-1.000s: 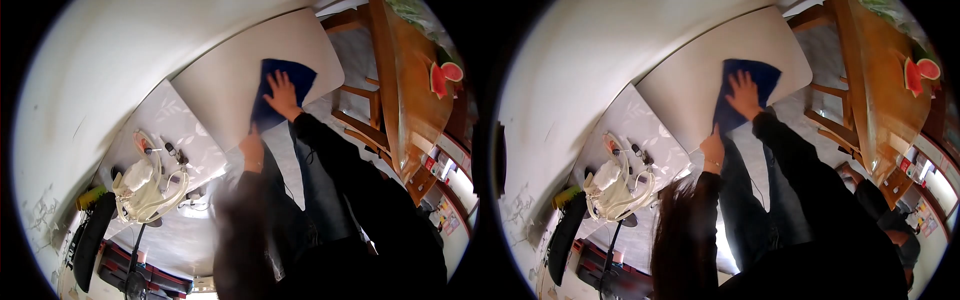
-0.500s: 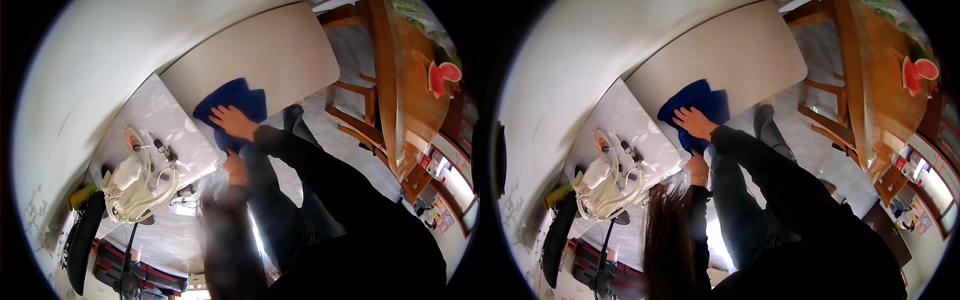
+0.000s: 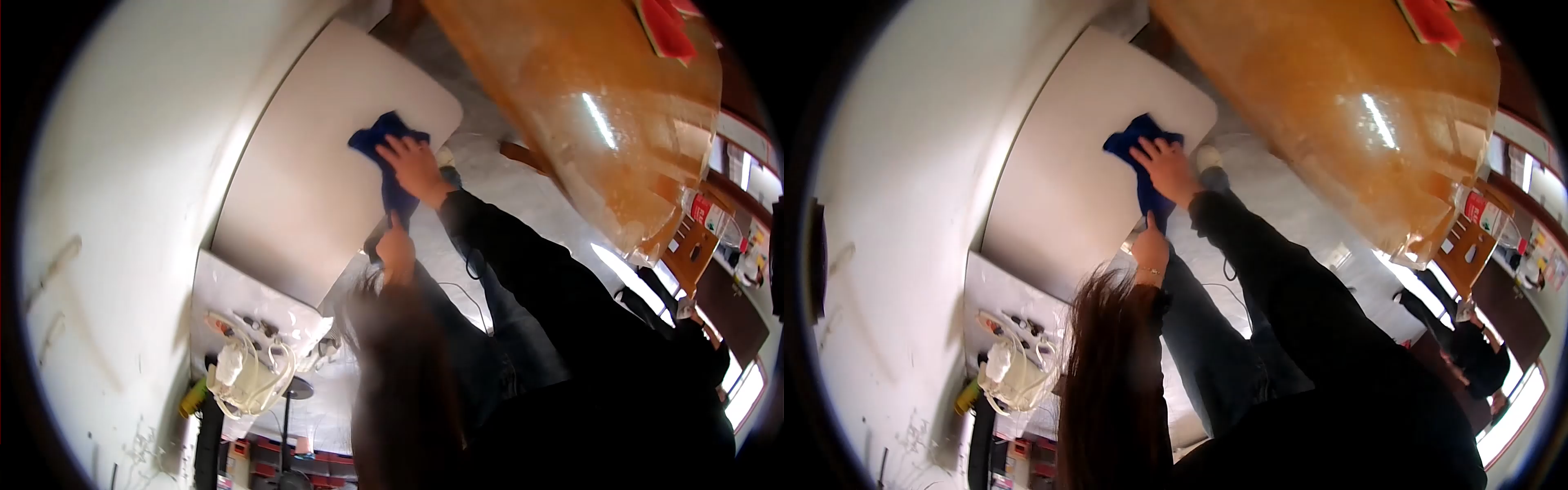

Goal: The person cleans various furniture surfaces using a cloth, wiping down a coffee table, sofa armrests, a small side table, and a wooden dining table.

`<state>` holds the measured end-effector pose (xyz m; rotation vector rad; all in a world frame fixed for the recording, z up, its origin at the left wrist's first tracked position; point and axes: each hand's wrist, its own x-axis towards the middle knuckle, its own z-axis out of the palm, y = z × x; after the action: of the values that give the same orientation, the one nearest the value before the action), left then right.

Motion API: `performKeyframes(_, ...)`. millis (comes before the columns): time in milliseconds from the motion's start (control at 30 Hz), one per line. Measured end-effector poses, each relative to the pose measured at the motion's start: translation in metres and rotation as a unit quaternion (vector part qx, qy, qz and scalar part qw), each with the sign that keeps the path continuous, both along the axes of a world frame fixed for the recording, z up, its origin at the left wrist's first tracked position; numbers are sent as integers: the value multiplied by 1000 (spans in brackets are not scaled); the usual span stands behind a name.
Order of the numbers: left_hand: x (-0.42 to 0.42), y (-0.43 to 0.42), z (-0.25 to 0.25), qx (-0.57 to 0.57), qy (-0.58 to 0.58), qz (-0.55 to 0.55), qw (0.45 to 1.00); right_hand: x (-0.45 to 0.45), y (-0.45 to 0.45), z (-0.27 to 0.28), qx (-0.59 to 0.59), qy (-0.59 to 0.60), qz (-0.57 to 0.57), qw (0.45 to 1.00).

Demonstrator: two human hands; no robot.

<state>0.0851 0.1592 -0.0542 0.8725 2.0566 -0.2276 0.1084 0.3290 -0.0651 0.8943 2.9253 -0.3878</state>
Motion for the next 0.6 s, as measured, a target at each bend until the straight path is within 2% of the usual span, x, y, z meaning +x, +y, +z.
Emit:
performKeyframes(100,15,62,0,20,-26,-24,999,42,47,-3,-48,12,-126,991)
performKeyframes(133,20,79,-2,49,-9,-45,998,53,52,-8,-47,12,-136,990)
performKeyframes(200,25,111,-10,36,2,-92,995,75,55,-21,-79,52,-274,957)
performKeyframes(233,25,125,-10,22,15,-128,991,86,48,-45,-78,51,-282,955)
performKeyframes(300,18,141,-16,4,18,-171,985,99,31,-93,-138,153,-374,904)
performKeyframes(367,14,138,-20,-17,23,-211,977,100,27,-97,-141,180,-387,893)
performKeyframes(467,8,123,-16,-36,29,-225,973,85,29,-64,-192,140,-409,881)
performKeyframes(533,8,92,-22,-25,58,-188,980,78,20,-58,-257,178,-465,828)
performKeyframes(567,6,77,-22,-23,58,-190,980,73,16,-53,-255,179,-466,828)
performKeyframes(600,3,61,-20,-31,45,-189,980,67,10,-50,-271,224,-492,796)
